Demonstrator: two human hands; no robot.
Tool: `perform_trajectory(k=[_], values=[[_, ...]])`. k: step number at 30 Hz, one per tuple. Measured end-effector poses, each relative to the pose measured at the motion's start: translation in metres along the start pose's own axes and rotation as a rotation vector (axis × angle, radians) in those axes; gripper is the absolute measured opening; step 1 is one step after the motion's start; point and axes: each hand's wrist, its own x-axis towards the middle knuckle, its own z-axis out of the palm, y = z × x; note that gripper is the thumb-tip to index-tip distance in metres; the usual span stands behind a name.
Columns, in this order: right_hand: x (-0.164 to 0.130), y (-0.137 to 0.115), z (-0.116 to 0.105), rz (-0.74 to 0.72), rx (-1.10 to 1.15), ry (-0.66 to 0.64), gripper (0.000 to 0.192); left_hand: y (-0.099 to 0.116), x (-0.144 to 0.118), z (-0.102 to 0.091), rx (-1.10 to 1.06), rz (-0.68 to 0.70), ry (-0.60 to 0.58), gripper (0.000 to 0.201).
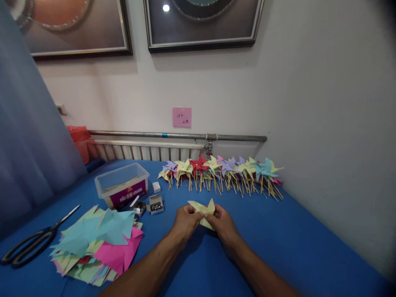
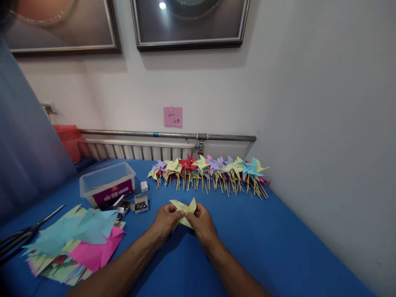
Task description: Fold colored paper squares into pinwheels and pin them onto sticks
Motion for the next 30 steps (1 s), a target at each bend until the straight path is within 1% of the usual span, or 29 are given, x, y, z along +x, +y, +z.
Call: perform_trajectory(k=[5,8,14,18,23,26,30], values=[[-0.004,-0.003,-0.001,0.008,0.004,-0.057,0.041,0.008,-0.004,-0.001,-0.019,0.012,-0.047,0.024],[-0.005,-0.004,0.000,-0.005,-0.041,-0.064,0.039,0.011,-0.006,-0.001,-0.026,-0.021,-0.048,0.024],[-0.003,0.000,-0.002,-0.032,-0.130,-0.002,0.034,0.013,-0.007,-0.001,-0.027,-0.066,-0.064,0.022],[0.000,0.003,-0.004,-0.018,-0.132,0.024,0.033,0.011,-0.005,-0.003,0.011,-0.077,-0.036,0.022],[0.000,0.004,-0.004,-0.010,-0.141,0.023,0.034,0.006,0.000,-0.003,0.073,-0.010,-0.007,0.023],[0.001,0.003,-0.004,-0.008,-0.159,0.029,0.035,0.003,0.001,-0.002,0.118,0.032,-0.008,0.022],[-0.002,0.000,-0.001,0.001,-0.136,0.016,0.038,0.001,0.002,-0.003,0.144,0.056,-0.017,0.021]])
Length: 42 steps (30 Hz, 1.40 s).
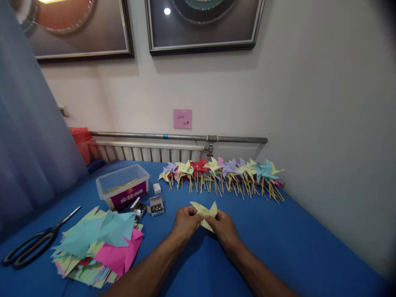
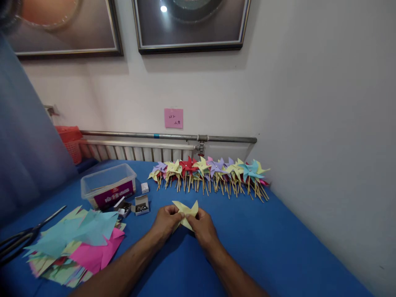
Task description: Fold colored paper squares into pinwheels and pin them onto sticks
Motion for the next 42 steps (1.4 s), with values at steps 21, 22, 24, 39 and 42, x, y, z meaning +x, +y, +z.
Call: perform_trajectory(k=[21,22,24,39,42], values=[[0.010,0.016,-0.003,-0.003,0.069,-0.029,0.048,-0.002,-0.001,0.002,-0.072,-0.023,-0.009,0.022],[0.010,0.018,-0.003,-0.010,0.074,-0.032,0.048,-0.002,-0.001,0.002,-0.067,-0.029,-0.004,0.022],[0.011,0.020,-0.003,-0.017,0.075,-0.036,0.046,-0.003,0.000,0.002,-0.055,-0.034,0.005,0.022],[0.001,0.000,-0.001,0.011,0.105,-0.046,0.041,0.018,-0.001,-0.010,0.086,0.017,-0.048,0.019],[0.002,0.001,-0.002,0.039,0.097,-0.031,0.043,0.045,0.003,-0.047,0.476,0.169,-0.007,0.018]])
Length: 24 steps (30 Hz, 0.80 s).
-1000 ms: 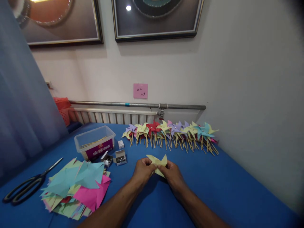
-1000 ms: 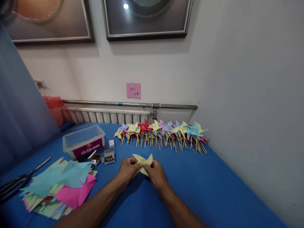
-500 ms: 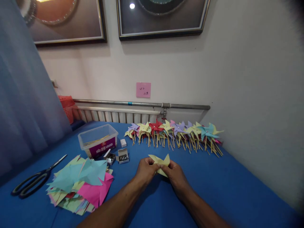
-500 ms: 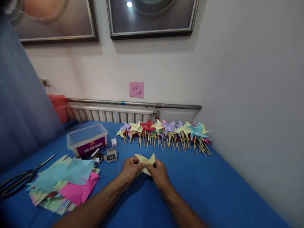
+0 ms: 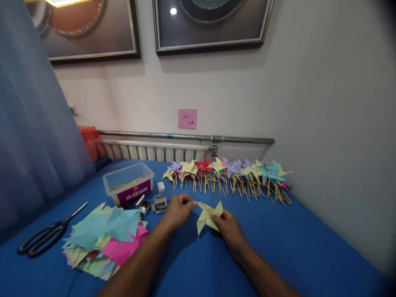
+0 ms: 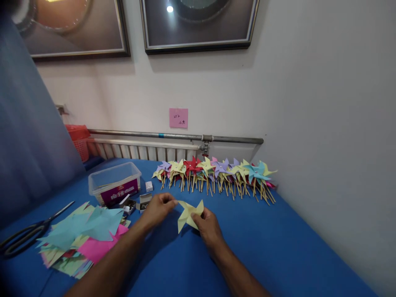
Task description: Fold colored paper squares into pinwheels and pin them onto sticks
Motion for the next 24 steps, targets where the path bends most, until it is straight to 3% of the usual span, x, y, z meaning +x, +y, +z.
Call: perform_trajectory(k=[3,5,7,14,24], values=[[0.001,0.000,0.000,0.007,-0.014,0.037,0.042,0.001,0.005,-0.050,0.616,0.003,0.156,0.018],[-0.001,-0.001,0.001,0.005,-0.023,0.039,0.039,-0.004,0.007,-0.073,0.882,-0.075,0.130,0.024],[-0.004,-0.004,0.001,-0.001,-0.038,0.033,0.037,-0.011,0.008,-0.083,1.019,-0.138,0.033,0.025],[-0.006,-0.008,0.002,-0.032,-0.049,0.027,0.034,-0.020,0.010,-0.070,1.051,-0.168,-0.100,0.025],[-0.007,-0.010,0.002,-0.032,-0.046,0.020,0.035,-0.028,0.015,-0.069,1.083,-0.185,-0.058,0.029]])
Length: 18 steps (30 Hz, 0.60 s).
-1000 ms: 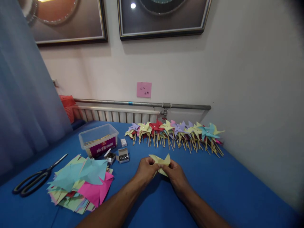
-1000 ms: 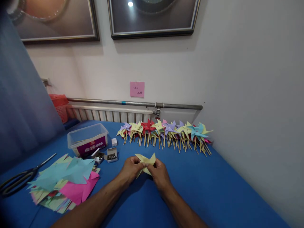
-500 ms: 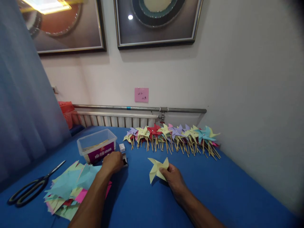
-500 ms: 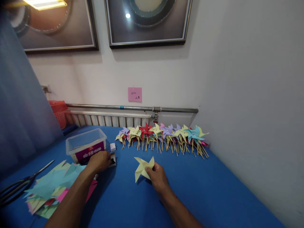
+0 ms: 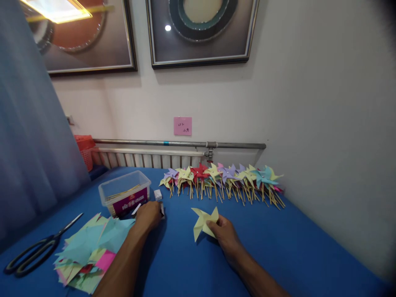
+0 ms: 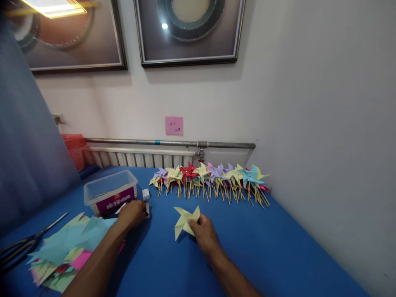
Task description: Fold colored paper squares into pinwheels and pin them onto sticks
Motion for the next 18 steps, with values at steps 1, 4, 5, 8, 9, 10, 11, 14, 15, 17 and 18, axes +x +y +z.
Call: perform_trajectory(k=[1,4,5,8,9,10,11,14,15,17,18], values=[[-0.0002,-0.0003,0.0001,0.000,-0.001,0.003,0.035,-0.0005,0.0004,0.0007,0.009,-0.003,0.003,0.030],[0.0002,-0.0001,0.0001,0.002,0.000,0.010,0.034,-0.0006,0.0007,0.0011,0.019,0.007,0.001,0.031],[0.0005,0.0002,0.0001,0.004,0.003,0.008,0.034,-0.0002,0.0006,0.0008,0.018,0.007,-0.001,0.032],[0.0012,0.0010,0.0000,0.006,0.006,0.001,0.033,0.0019,-0.0002,-0.0001,0.008,-0.001,-0.018,0.031],[0.0011,0.0011,0.0000,0.007,0.002,0.001,0.033,0.0025,-0.0004,-0.0003,0.006,-0.003,-0.025,0.030],[0.0009,0.0011,0.0000,0.009,-0.003,-0.001,0.033,0.0030,-0.0005,-0.0004,0.005,-0.001,-0.026,0.030],[0.0005,0.0009,0.0001,0.012,-0.005,-0.002,0.034,0.0032,-0.0005,-0.0004,0.004,0.002,-0.025,0.030],[-0.0009,-0.0005,0.0007,0.019,-0.002,-0.001,0.035,0.0031,0.0000,-0.0004,-0.003,0.016,-0.015,0.030],[-0.0014,-0.0012,0.0009,0.022,0.000,0.003,0.035,0.0029,0.0003,-0.0004,-0.011,0.021,-0.014,0.030],[-0.0020,-0.0024,0.0012,0.026,0.001,0.007,0.035,0.0027,0.0008,-0.0003,-0.026,0.024,-0.013,0.029],[-0.0021,-0.0028,0.0013,0.027,-0.001,0.006,0.034,0.0027,0.0009,-0.0003,-0.028,0.024,-0.009,0.028]])
